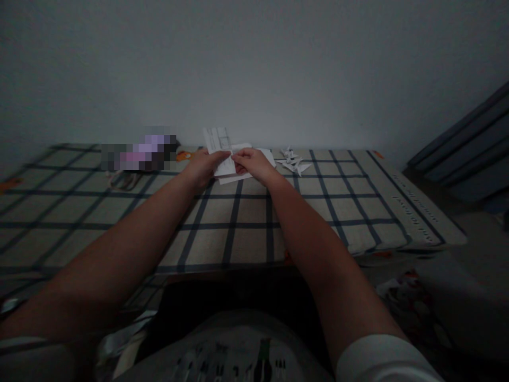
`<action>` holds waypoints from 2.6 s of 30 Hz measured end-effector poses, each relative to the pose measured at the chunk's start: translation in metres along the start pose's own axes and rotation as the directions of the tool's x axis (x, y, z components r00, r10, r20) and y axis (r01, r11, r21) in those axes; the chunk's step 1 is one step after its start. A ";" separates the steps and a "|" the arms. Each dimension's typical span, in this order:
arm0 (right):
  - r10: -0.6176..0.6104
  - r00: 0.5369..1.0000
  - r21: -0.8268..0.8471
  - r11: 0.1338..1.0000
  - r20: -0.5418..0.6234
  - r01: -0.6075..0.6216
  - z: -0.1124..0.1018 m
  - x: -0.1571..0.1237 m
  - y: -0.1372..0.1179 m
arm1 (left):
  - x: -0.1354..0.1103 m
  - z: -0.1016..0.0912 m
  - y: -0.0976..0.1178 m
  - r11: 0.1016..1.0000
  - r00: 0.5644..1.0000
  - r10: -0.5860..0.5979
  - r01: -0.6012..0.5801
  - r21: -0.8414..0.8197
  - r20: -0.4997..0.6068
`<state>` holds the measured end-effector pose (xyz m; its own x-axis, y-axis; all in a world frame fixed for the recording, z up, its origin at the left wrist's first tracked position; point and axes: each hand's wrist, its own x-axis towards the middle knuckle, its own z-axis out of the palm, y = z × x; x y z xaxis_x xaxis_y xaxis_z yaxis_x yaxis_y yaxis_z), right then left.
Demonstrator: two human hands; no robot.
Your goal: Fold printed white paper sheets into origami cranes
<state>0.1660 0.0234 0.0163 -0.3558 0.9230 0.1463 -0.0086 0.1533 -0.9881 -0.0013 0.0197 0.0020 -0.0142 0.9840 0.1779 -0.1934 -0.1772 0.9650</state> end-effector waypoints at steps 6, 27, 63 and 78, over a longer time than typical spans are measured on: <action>0.001 1.000 0.066 0.998 -0.023 0.001 0.003 -0.001 0.000 | -0.005 -0.001 0.005 1.000 0.997 0.002 -0.002 0.009 0.078; -0.034 0.996 0.157 0.986 -0.082 0.046 -0.001 0.006 0.006 | -0.003 -0.003 0.008 0.999 0.993 -0.052 0.051 0.008 0.110; -0.002 0.996 0.189 0.982 -0.094 0.020 -0.005 0.003 -0.001 | -0.002 -0.002 0.010 0.998 0.995 -0.058 0.059 -0.013 0.078; -0.104 0.989 -0.069 0.993 -0.100 0.098 -0.009 0.006 0.006 | -0.002 -0.002 0.009 0.999 0.998 0.023 -0.025 0.030 0.065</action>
<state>0.1721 0.0333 0.0114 -0.2573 0.9327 0.2526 0.0209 0.2667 -0.9635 -0.0048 0.0162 0.0099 0.0447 0.9763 0.2119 -0.1633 -0.2021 0.9657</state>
